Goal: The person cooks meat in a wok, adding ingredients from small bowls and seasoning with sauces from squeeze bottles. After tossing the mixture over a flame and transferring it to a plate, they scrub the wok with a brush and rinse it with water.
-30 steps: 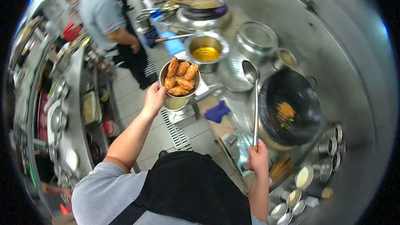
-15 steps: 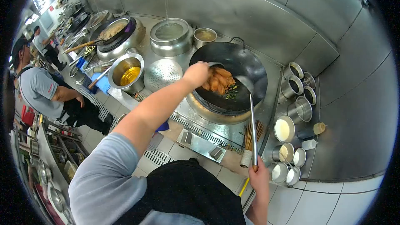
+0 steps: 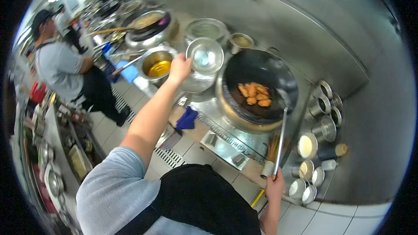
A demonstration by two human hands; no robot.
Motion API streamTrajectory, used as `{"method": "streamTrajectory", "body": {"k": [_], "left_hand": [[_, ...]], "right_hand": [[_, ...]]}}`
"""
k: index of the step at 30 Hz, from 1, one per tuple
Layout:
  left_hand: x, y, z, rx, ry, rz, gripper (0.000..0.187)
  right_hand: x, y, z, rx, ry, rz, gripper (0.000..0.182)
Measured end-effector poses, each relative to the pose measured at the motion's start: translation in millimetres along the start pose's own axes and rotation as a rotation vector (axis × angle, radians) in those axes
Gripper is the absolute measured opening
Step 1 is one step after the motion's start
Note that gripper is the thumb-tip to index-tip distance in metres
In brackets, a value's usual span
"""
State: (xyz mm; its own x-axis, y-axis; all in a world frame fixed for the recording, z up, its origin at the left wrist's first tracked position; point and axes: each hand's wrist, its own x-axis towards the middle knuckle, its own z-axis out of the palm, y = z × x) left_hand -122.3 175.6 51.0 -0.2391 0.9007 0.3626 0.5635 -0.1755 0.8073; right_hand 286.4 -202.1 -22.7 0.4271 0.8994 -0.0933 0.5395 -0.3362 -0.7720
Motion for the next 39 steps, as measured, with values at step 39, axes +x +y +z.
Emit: {"method": "streamTrajectory", "body": {"k": [39], "left_hand": [[-395.8,-124.8,46.0,0.257,-1.312,0.190,0.046]], "right_hand": [[-31.1,-47.5,65.6,0.181,-0.034,0.234,0.023]]}}
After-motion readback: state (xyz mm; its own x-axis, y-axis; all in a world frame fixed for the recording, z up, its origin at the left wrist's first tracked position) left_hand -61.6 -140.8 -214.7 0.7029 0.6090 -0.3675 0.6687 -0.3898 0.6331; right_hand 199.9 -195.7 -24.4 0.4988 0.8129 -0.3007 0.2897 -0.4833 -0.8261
